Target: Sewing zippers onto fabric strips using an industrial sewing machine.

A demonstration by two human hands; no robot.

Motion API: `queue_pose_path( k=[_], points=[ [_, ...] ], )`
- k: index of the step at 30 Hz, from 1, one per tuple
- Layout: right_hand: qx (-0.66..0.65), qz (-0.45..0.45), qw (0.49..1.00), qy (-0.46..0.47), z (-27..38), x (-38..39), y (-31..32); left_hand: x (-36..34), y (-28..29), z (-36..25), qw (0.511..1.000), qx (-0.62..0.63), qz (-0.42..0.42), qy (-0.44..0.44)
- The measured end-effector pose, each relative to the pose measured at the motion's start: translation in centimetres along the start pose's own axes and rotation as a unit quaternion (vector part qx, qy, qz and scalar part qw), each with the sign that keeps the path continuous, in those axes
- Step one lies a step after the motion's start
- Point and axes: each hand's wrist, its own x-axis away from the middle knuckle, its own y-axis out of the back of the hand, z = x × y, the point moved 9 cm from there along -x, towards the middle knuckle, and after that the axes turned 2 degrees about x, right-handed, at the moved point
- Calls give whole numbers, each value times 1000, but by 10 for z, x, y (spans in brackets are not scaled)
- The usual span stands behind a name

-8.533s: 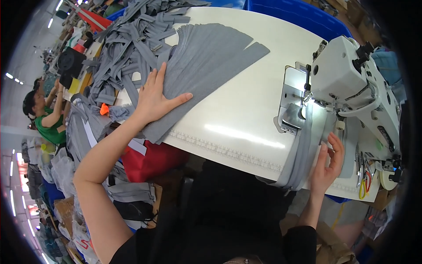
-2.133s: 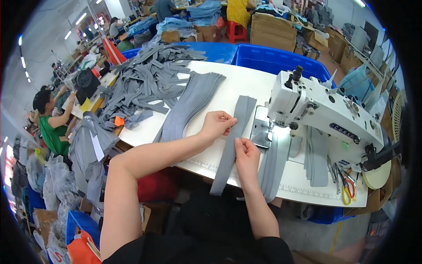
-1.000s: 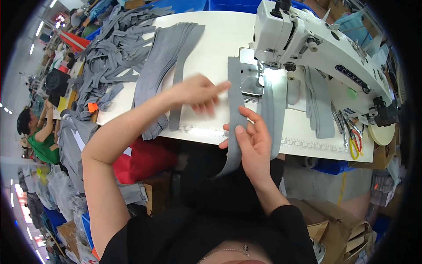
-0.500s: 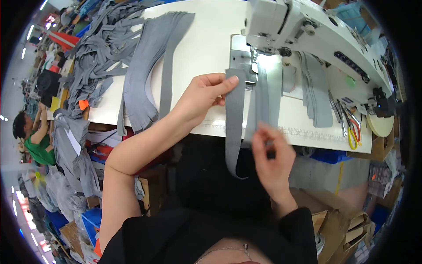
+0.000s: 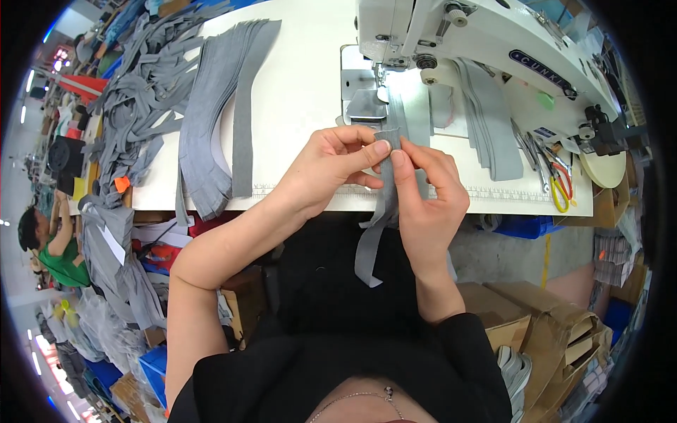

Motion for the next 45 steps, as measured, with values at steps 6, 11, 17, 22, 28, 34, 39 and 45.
queue_pose_path(
  k=[6, 11, 17, 22, 28, 34, 39, 45],
  points=[
    [-68, -5, 996, -62, -12, 2, -4, 0, -14, -14, 999, -30, -1, -28],
    [-94, 0, 994, -49, -13, -1, -11, -7, -1, -16, 995, -71, 10, -68],
    [-94, 57, 990, -89, -30, -8, -27, -15, -1, -25, 989, -65, -51, -123],
    [-81, 175, 967, -165, -37, -3, -38, -43, 29, -49, 968, -139, -135, -160],
    [-10, 169, 975, -143, -57, -12, -47, -76, 49, -46, 846, -453, -174, -220],
    [14, 167, 970, -174, -65, -10, -46, -47, 15, -50, 747, -595, -62, -290],
    [73, 136, 973, -172, -67, -16, -44, -33, 4, -44, 680, -651, -35, -336],
    [244, 80, 966, -18, -51, -27, -52, -40, 0, -37, 662, -680, -29, -314]
  ],
)
